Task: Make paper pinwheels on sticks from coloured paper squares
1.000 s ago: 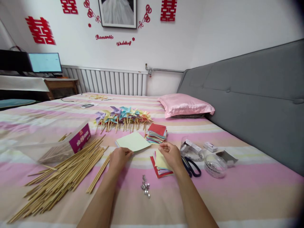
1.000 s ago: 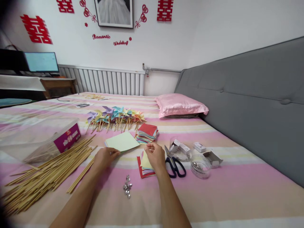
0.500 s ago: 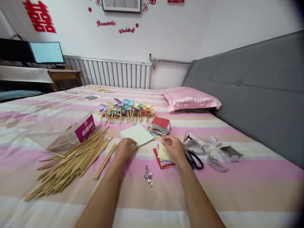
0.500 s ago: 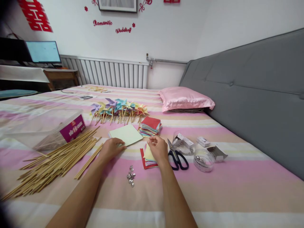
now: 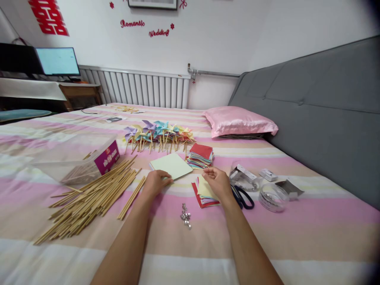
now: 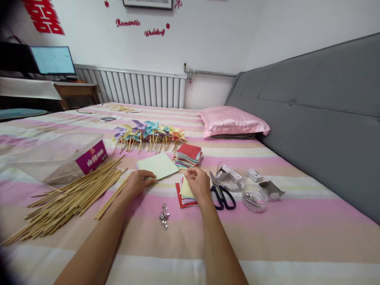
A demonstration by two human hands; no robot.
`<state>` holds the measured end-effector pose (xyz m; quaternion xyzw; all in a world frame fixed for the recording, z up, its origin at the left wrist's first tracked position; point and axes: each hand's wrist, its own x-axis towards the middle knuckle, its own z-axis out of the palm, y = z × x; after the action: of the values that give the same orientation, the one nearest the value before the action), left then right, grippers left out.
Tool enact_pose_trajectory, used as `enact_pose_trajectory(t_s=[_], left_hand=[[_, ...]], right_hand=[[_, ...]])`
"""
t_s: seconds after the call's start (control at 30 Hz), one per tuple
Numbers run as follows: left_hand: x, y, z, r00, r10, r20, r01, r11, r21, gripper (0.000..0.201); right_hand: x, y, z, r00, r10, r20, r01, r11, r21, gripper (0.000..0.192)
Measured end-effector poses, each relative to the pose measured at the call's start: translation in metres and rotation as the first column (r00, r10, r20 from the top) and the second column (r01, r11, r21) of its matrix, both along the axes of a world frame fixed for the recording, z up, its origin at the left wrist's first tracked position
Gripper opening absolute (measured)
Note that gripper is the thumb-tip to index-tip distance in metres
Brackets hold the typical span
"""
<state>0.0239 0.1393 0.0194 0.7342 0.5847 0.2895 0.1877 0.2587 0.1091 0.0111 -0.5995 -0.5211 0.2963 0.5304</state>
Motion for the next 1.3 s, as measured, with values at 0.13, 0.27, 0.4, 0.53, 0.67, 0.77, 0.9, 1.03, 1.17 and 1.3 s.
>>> enact_pose_trajectory(t_s=[0.13,0.27,0.4,0.53,0.67,0.77,0.9,1.03,1.17,1.3], left_hand=[[-0.0012,0.0009,0.0008,1.0,0.0,0.017,0.0,1.0,-0.003,0.024],[-0.0024,0.0007,0.0025,0.999,0.004,0.037,-0.003,1.0,-0.017,0.024],[-0.0045,0.0002,0.0026,0.998,-0.002,0.068,0.004,1.0,-0.03,0.024],[-0.0063,0.0,0.001,0.997,-0.035,0.067,0.036,0.999,-0.013,0.024],[-0.0073,0.0007,0.0,0.999,-0.035,0.04,0.035,0.999,-0.009,0.027],[-0.0078,0.0022,-0.0012,1.0,-0.007,0.015,0.007,1.0,0.005,0.027],[-0.0076,0.0043,-0.0033,0.999,0.033,0.0,-0.033,0.999,0.023,0.028],[-0.0075,0.0052,-0.0045,0.998,0.059,0.003,-0.059,0.998,0.017,0.026],[-0.008,0.0054,-0.0048,0.997,0.081,0.016,-0.081,0.997,-0.012,0.027],[-0.0075,0.0035,-0.0019,0.996,0.083,0.039,-0.082,0.996,-0.036,0.028]], right_hand=[[-0.0007,-0.0015,0.0011,1.0,0.001,-0.003,-0.001,1.0,-0.003,0.025],[0.0,-0.001,-0.0005,1.0,0.007,-0.002,-0.007,1.0,-0.004,0.025],[0.0008,0.0003,-0.0025,1.0,0.011,0.0,-0.011,1.0,0.002,0.024],[0.0007,0.0003,-0.0018,1.0,0.008,0.0,-0.008,1.0,0.003,0.024],[0.0002,-0.0007,0.0003,1.0,0.009,-0.001,-0.009,1.0,-0.003,0.025],[0.0,-0.0012,0.0009,1.0,0.008,0.001,-0.008,1.0,-0.009,0.025],[-0.0004,-0.0011,0.0007,1.0,0.011,0.001,-0.011,1.0,-0.011,0.025],[-0.0008,-0.0013,0.0003,1.0,0.016,0.002,-0.016,1.0,-0.009,0.024],[-0.0009,-0.0014,0.0,1.0,0.02,0.008,-0.02,1.0,-0.008,0.024],[-0.0008,-0.0011,-0.0006,1.0,0.019,0.008,-0.019,1.0,-0.004,0.024]])
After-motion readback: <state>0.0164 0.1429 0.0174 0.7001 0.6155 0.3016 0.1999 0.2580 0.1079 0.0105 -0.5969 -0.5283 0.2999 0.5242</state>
